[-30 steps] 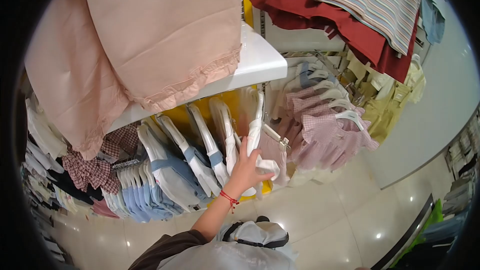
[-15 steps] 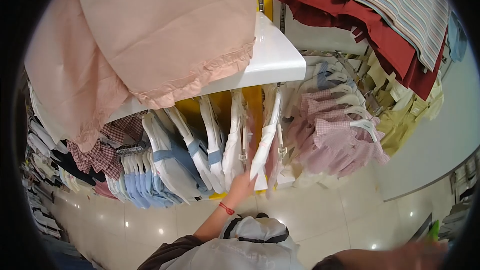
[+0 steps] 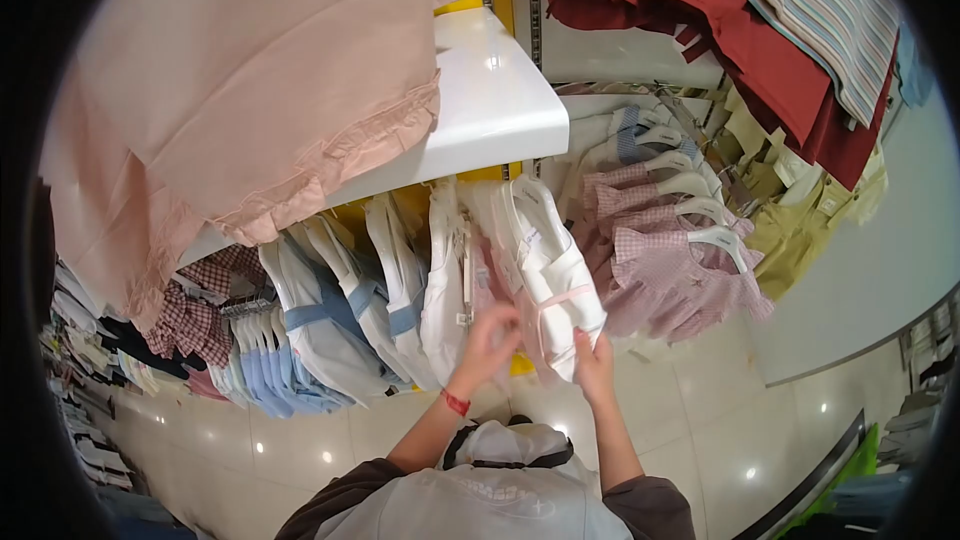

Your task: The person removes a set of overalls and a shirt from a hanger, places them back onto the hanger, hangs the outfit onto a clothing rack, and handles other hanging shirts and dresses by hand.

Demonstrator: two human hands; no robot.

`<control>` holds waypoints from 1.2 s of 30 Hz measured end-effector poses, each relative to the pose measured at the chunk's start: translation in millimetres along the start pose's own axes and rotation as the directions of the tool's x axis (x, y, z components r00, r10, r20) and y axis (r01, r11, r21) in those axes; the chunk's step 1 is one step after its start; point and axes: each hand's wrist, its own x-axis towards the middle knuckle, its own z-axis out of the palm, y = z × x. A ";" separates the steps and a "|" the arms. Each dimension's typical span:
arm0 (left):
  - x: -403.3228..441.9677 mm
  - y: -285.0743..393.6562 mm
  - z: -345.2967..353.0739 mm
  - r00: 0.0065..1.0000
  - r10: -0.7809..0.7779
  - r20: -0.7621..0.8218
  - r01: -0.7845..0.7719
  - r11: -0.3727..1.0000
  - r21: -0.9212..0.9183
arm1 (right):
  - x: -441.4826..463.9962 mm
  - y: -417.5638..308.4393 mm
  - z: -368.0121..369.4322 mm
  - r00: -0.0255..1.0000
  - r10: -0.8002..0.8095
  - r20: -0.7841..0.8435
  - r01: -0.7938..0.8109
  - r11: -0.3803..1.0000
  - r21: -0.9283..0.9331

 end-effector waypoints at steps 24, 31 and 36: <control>52.3 -77.3 35.6 0.793 -0.600 -0.106 0.265 0.496 -0.827 | 25.7 -31.2 -46.7 0.868 0.256 0.426 -0.495 0.529 0.690; 44.9 -132.8 37.3 0.763 -0.583 0.281 0.593 0.457 -0.663 | 34.8 -29.6 -55.3 0.879 0.167 0.448 -0.465 0.516 0.719; -21.0 -147.7 41.7 0.780 -0.517 0.352 0.626 0.658 -0.419 | 40.0 -21.9 -70.8 0.881 0.216 0.421 -0.466 0.556 0.689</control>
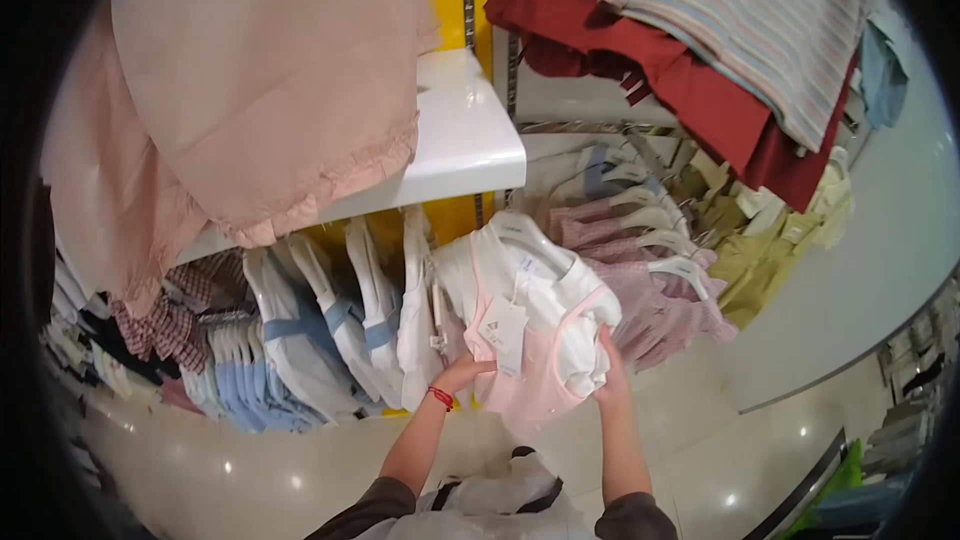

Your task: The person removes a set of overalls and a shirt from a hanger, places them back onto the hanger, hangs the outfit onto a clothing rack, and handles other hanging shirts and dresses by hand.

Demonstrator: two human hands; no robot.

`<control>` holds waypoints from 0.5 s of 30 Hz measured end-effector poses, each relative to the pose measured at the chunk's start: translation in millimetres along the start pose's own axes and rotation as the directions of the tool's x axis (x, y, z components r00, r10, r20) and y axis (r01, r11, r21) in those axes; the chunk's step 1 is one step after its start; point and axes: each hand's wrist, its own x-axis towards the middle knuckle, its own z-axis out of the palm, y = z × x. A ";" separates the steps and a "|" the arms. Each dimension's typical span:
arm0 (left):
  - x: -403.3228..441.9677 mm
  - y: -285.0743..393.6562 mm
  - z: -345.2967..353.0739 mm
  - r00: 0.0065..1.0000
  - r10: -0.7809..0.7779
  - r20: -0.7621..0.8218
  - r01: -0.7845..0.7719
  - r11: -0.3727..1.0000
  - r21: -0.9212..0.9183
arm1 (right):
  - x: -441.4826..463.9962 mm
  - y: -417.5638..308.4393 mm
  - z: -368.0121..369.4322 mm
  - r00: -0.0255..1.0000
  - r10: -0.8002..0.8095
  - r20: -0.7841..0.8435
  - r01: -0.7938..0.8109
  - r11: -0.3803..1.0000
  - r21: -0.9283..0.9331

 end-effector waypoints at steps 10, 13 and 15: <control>-82.9 -4.3 64.9 0.972 -0.003 -0.236 -0.118 0.859 -0.498 | 5.6 36.4 -73.8 0.971 0.235 0.043 -0.098 0.557 -0.825; -82.4 3.6 77.9 0.944 -0.072 -0.322 -0.117 0.839 -0.532 | 14.0 66.9 -90.1 0.972 0.223 0.071 -0.015 0.363 -0.932; -80.7 4.4 80.1 0.922 -0.125 -0.366 -0.104 0.831 -0.546 | 17.2 78.7 -94.3 0.986 0.164 0.035 -0.036 0.416 -0.908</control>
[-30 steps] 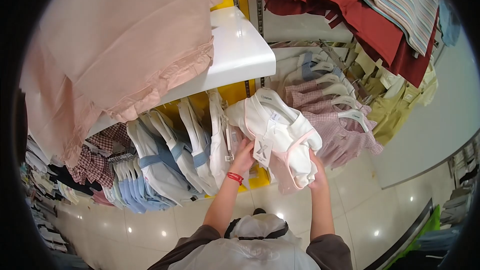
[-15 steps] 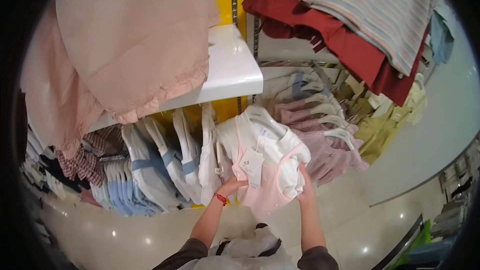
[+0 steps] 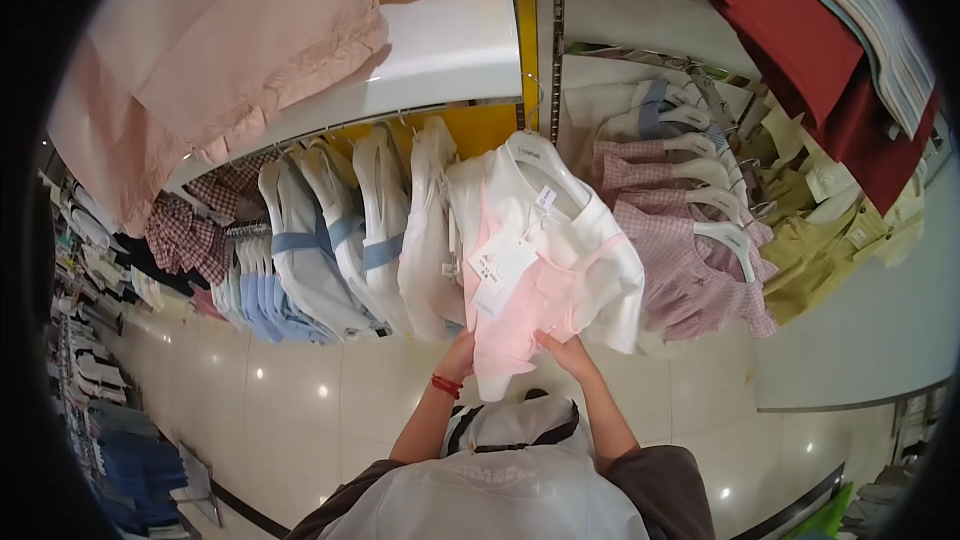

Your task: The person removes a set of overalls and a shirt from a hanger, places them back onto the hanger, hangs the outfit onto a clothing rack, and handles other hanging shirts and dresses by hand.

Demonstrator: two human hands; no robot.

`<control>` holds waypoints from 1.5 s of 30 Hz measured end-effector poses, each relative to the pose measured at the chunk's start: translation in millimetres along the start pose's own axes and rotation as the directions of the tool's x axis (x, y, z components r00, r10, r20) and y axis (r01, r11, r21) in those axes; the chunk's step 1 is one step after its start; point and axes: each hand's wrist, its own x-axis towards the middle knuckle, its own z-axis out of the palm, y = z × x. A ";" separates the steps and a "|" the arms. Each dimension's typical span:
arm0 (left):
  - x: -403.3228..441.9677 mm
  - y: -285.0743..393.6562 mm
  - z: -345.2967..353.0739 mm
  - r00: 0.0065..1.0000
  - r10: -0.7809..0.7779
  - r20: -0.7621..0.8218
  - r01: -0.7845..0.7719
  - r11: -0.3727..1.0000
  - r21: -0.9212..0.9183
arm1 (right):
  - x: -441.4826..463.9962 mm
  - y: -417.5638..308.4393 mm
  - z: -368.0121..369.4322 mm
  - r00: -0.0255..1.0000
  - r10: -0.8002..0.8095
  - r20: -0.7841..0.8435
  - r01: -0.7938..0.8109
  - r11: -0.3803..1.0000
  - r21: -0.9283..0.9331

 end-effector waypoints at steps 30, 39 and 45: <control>-34.6 34.1 -48.4 0.648 0.742 -0.172 -0.195 0.380 0.904 | -45.3 -59.3 8.3 0.971 -0.230 -0.067 0.225 0.971 -0.082; -84.5 37.4 91.2 0.758 0.651 -0.042 -0.289 0.393 0.873 | -23.2 -36.3 84.0 0.824 -0.375 0.426 0.520 0.799 -0.302; -64.1 40.1 40.2 0.671 0.724 -0.159 -0.213 0.394 0.894 | -19.1 -43.6 60.5 0.789 -0.575 0.219 0.613 0.760 -0.215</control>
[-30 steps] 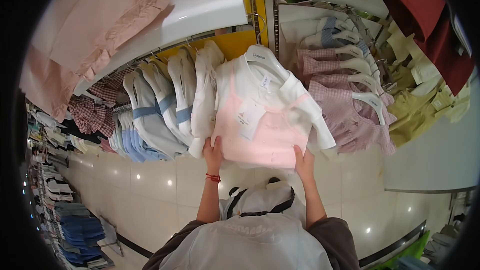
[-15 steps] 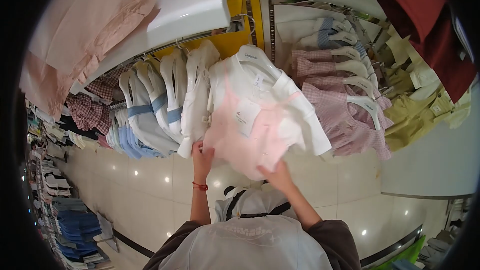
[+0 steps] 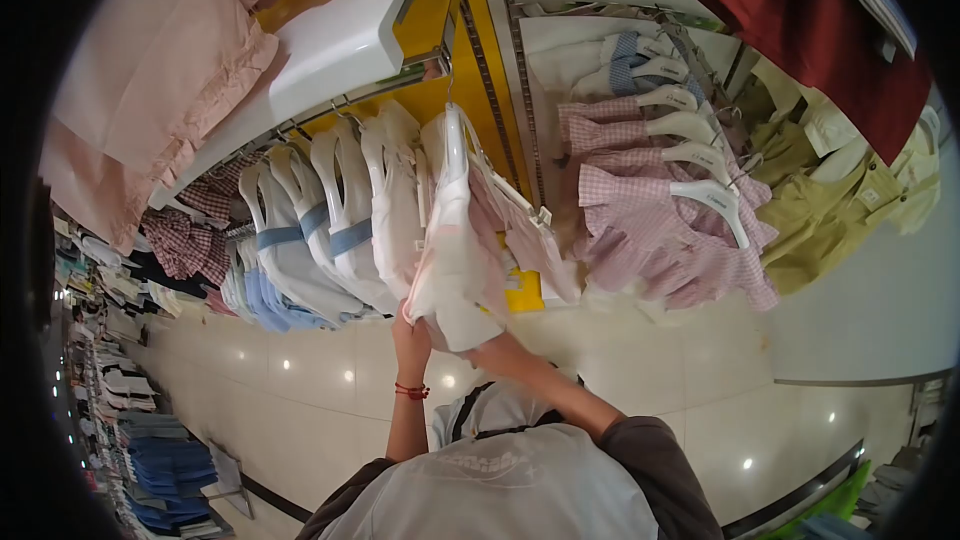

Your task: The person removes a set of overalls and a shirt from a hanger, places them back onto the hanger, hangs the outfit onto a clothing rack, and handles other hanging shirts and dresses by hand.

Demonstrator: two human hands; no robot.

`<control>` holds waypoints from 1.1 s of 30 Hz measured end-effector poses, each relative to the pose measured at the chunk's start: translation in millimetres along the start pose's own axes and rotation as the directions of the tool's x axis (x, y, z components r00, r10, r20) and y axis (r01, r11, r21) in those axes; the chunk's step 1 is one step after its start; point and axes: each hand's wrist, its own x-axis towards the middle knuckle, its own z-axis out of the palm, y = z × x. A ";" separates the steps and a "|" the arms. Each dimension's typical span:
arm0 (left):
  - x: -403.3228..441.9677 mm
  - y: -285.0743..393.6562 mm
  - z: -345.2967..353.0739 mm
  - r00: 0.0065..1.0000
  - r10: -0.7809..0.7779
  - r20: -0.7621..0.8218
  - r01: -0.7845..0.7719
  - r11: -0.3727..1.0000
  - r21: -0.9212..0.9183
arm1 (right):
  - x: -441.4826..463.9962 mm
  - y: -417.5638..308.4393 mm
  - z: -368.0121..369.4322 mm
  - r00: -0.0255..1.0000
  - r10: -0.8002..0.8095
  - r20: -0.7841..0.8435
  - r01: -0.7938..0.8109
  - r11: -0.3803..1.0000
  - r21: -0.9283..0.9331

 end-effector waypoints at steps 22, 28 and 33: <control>25.7 -103.0 33.8 0.975 0.185 0.123 -0.201 0.970 0.137 | 27.2 79.6 -12.2 0.815 0.537 -0.215 -0.575 0.796 -0.190; -5.6 -91.9 66.9 0.898 -0.014 0.441 0.075 0.990 -0.122 | -6.2 74.9 26.0 0.837 0.544 0.063 -0.497 0.804 -0.327; -18.8 -50.5 84.2 0.942 0.026 0.335 -0.033 0.999 0.015 | -31.1 74.1 45.4 0.794 0.589 0.150 -0.486 0.763 -0.426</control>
